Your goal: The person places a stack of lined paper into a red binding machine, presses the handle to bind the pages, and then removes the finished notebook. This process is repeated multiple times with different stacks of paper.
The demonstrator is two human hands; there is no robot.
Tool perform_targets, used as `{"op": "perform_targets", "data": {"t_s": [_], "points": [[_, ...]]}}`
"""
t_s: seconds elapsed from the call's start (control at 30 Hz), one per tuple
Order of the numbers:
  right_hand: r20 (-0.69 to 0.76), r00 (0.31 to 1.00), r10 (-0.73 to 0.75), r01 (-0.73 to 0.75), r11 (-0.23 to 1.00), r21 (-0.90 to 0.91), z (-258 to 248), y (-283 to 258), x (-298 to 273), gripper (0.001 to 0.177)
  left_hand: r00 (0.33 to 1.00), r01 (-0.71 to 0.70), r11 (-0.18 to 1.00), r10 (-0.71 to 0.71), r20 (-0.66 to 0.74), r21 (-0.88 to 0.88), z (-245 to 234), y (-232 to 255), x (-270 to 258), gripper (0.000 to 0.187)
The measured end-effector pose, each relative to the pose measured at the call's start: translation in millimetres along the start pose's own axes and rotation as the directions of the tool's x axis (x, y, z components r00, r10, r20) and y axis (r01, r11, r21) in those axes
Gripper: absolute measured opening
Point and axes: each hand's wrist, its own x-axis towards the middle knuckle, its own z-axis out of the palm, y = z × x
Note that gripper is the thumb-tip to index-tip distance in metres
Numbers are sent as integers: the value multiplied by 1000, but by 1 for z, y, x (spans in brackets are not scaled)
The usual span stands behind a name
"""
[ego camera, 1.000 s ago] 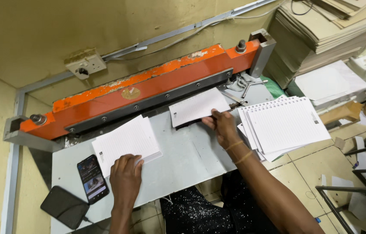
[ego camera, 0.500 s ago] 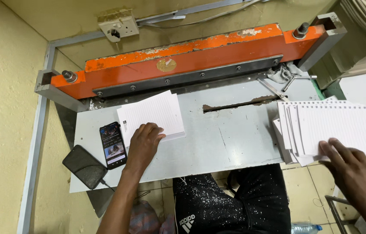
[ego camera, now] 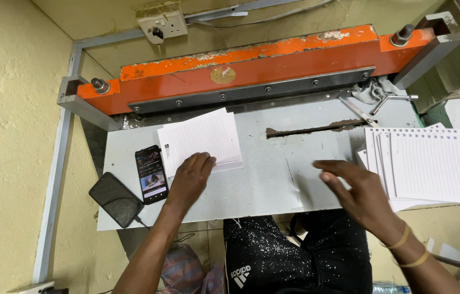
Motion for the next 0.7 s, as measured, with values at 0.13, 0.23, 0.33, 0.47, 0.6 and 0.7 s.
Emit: {"op": "perform_targets", "data": {"t_s": [0.13, 0.23, 0.33, 0.47, 0.6, 0.7], "points": [[156, 987, 35, -97, 909, 405, 44, -40, 45, 32, 1000, -7, 996, 8, -10, 90, -5, 6, 0, 19], [255, 966, 42, -155, 884, 442, 59, -61, 60, 33, 998, -46, 995, 49, -43, 89, 6, 2, -5, 21], [331, 939, 90, -244, 853, 462, 71, -64, 68, 35, 994, -88, 990, 95, -62, 107, 5, -1, -7, 20], [392, 893, 222, -422, 715, 557, 94, -56, 91, 39, 986, -108, 981, 126, -105, 162, 20, -5, -7, 19], [670, 693, 266, -720, 290, 631, 125, -48, 124, 46, 970, -67, 986, 100, -224, 152, 28, -1, -6, 15], [683, 677, 274, -736, 276, 618, 147, -42, 143, 43, 958, -9, 989, 50, -282, 146, 27, 4, -4, 16]]}}
